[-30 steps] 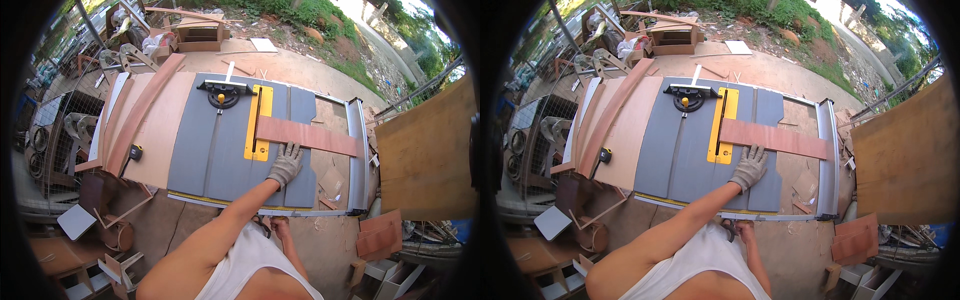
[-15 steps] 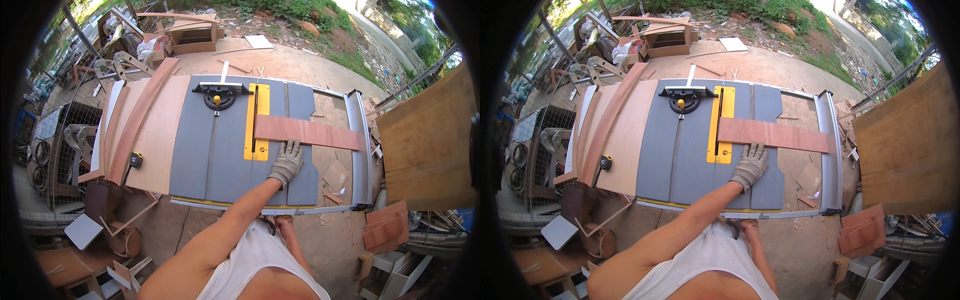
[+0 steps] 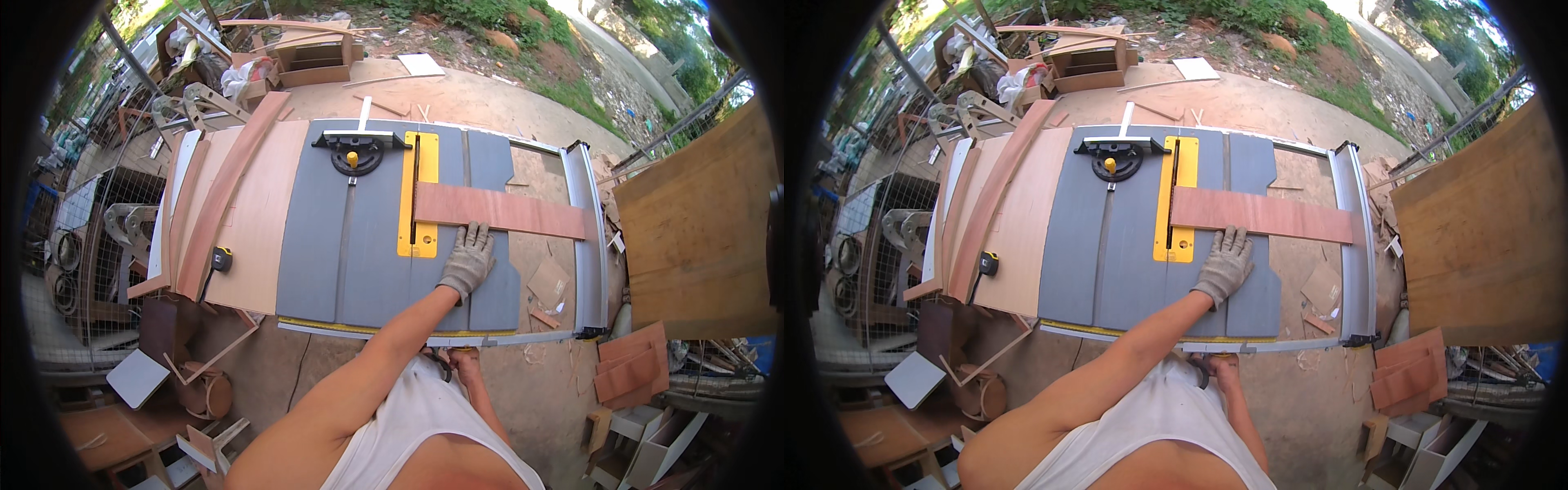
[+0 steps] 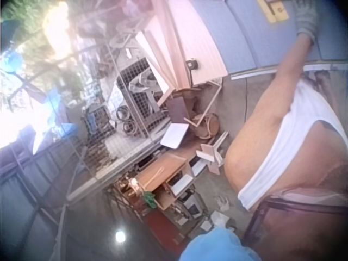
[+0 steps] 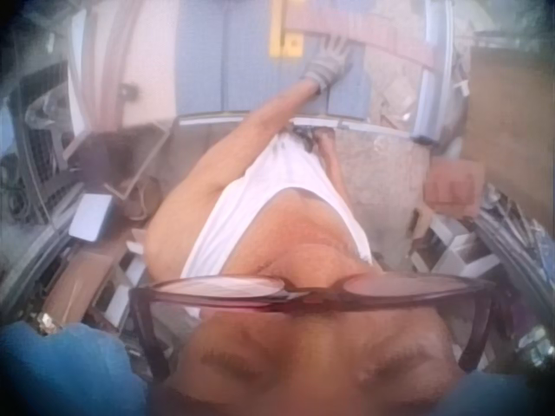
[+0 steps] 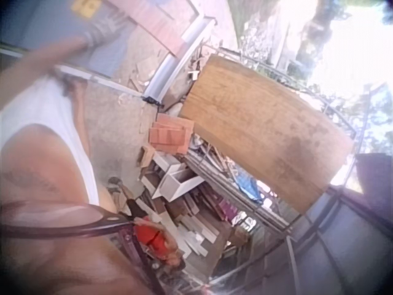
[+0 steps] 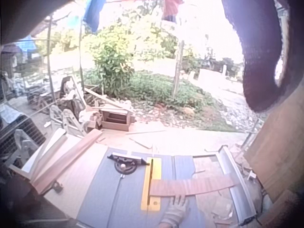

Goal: The person measures and cuts a reddish-brown wooden plank on a table saw. They use a tape measure and a push stick to guide the wood through the blade, then stack the cut pieces on the table.

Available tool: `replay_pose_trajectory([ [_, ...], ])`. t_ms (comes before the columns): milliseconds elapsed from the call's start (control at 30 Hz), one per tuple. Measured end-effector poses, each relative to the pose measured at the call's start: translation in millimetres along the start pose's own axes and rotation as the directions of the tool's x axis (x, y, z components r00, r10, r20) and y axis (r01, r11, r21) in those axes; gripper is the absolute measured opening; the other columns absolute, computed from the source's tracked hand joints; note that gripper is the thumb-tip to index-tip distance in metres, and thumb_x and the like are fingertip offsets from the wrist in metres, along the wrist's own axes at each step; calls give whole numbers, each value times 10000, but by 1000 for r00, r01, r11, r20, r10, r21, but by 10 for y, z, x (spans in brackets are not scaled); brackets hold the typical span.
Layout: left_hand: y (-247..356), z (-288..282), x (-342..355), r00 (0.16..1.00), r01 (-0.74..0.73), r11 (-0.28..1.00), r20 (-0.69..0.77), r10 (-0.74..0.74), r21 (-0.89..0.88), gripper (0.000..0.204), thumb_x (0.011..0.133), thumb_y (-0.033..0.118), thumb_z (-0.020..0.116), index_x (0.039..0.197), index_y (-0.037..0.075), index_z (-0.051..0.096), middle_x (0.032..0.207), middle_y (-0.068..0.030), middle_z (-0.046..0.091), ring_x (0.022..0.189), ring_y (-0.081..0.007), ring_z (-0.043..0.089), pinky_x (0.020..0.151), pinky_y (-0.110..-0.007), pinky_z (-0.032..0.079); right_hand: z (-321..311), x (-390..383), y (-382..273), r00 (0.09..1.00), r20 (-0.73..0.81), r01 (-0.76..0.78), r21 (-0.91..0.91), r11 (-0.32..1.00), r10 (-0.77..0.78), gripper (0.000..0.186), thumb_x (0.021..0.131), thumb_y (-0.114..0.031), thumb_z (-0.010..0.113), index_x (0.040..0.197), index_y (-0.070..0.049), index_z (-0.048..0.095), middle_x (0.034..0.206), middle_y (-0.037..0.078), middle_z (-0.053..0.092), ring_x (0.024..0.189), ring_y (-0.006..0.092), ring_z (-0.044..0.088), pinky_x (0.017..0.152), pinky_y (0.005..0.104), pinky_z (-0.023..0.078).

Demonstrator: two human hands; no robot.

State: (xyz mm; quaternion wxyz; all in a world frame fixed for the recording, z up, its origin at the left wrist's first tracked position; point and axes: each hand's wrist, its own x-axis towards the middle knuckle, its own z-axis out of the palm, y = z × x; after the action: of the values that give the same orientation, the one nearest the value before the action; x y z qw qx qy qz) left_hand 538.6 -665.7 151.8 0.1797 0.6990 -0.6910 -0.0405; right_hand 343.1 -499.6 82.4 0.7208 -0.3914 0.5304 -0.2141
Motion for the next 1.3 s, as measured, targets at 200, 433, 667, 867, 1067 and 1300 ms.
replay_pose_trajectory([
  [200, -3, 25, 6, 1000, -4, 1000, 7, 4, 0, 606, 985, 428, 477, 1432, 19, 496, 1590, -207, 327, 1493, -387, 252, 1219, -536, 138, 15, -11, 9, 1000, -22, 16, -18, 1000, -16, 181, 699, -125, 667, 832, -9, 628, 639, 27, 559, 489, 136, 490, 454, 290, 389],
  [433, -13, 35, -11, 1000, -6, 1000, -20, 6, -13, 588, 981, 419, 491, 1421, 29, 513, 1582, -199, 344, 1489, -384, 263, 1214, -539, 152, 94, -75, -142, 1000, -21, 8, -51, 999, -9, 167, 702, -126, 666, 820, -11, 633, 649, 29, 576, 492, 133, 497, 451, 280, 382],
  [667, -10, 0, -8, 1000, 0, 1000, -2, 0, -3, 589, 976, 416, 505, 1425, 35, 508, 1584, -195, 341, 1486, -377, 269, 1213, -534, 163, 63, -48, -69, 998, -59, -4, -39, 999, 2, 175, 686, -134, 689, 799, -8, 647, 645, 35, 587, 501, 134, 506, 458, 282, 391],
  [867, -14, 15, 16, 1000, -3, 1000, -7, 3, -1, 614, 977, 434, 497, 1433, 21, 493, 1587, -200, 330, 1488, -374, 266, 1223, -516, 155, 88, -52, -80, 998, -66, 9, 2, 1000, -9, 164, 691, -114, 692, 809, -10, 646, 650, 39, 588, 510, 138, 515, 460, 282, 400],
  [1067, -7, 16, 13, 1000, 2, 1000, 13, -3, 9, 618, 983, 437, 486, 1451, 34, 476, 1597, -192, 316, 1494, -370, 255, 1225, -512, 149, 74, -32, -51, 996, -89, -13, -19, 1000, 11, 151, 698, -103, 691, 814, -17, 645, 656, 37, 590, 512, 144, 522, 465, 292, 413],
  [1300, -2, 10, 12, 1000, -1, 1000, 4, 1, 5, 614, 986, 436, 481, 1448, 32, 482, 1589, -196, 332, 1494, -373, 257, 1226, -512, 146, 57, -14, -14, 996, -88, -1, -30, 1000, -1, 149, 695, -108, 694, 800, -12, 648, 654, 38, 590, 518, 153, 528, 478, 300, 426],
])
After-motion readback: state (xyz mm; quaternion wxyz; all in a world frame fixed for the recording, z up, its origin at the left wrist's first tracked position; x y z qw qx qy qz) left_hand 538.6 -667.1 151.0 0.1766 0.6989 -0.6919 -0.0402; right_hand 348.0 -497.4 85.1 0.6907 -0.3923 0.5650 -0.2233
